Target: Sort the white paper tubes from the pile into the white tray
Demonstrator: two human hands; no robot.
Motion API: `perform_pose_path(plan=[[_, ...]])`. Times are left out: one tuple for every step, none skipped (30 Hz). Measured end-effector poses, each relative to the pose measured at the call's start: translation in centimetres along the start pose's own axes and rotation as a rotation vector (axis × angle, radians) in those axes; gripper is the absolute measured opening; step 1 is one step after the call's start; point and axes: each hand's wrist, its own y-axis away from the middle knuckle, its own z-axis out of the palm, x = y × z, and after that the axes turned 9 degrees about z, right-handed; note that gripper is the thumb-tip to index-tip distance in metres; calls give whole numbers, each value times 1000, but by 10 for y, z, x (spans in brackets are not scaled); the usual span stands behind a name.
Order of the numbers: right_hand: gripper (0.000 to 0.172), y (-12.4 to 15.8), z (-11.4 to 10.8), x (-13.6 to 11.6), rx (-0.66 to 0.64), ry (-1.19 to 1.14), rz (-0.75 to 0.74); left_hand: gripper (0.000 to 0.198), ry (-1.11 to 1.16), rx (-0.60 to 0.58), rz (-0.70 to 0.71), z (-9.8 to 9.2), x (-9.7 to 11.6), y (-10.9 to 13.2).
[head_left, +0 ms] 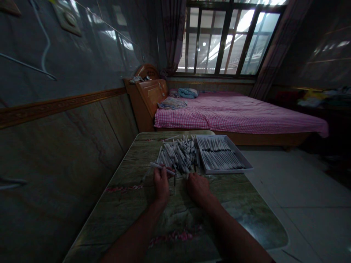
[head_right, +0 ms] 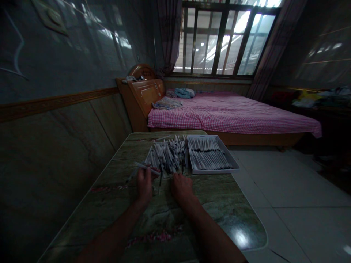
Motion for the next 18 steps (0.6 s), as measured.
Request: perform_pose_path(plan=[[27, 1, -1, 2, -2, 12, -3, 34, 11, 2, 2, 0, -1, 0], [27, 2, -2, 4, -10, 21, -4, 35, 20, 3, 1, 1, -2, -1], [27, 2, -4, 6, -23, 26, -4, 36, 25, 3, -3, 1, -3, -1], [26, 2, -5, 7, -41, 29, -9, 37, 29, 4, -11, 1, -4, -1], [25, 3, -7, 8, -55, 30, -15, 37, 34, 2, -20, 1, -4, -1], [25, 2, -9, 9, -65, 30, -17, 37, 41, -1, -29, 1, -5, -1], [25, 2, -10, 10, -70, 26, -16, 37, 51, -1, -36, 1, -5, -1], [24, 1, -11, 11, -72, 18, -11, 37, 62, -1, -44, 0, -5, 0], [23, 0, -12, 12, -79, 5, -6, 37, 73, 1, -52, 0, -5, 0], [21, -1, -12, 14, -88, -12, 1, 37, 83, 7, -61, 0, -5, -1], [19, -3, -11, 17, -98, -37, 2, 37, 90, 18, -71, -1, -4, -1], [17, -5, -10, 20, -108, -71, -5, 36, 95, 32, -83, -1, -4, -2], [16, -8, -8, 24, -121, -116, -17, 35, 100, 48, -94, -2, -4, -3], [14, -10, -6, 29, -138, -179, -28, 33, 104, 67, -103, -2, -5, -5], [13, -13, -4, 34, -168, -257, -35, 30, 107, 83, -109, -2, -5, -6], [13, -16, -1, 39, -215, -347, -32, 28, 109, 96, -113, -3, -6, -7], [13, -18, 2, 44, -277, -439, -17, 26, 109, 105, -116, -3, -7, -9], [12, -20, 4, 48, -336, -525, -1, 24, 109, 115, -119, -3, -7, -10]])
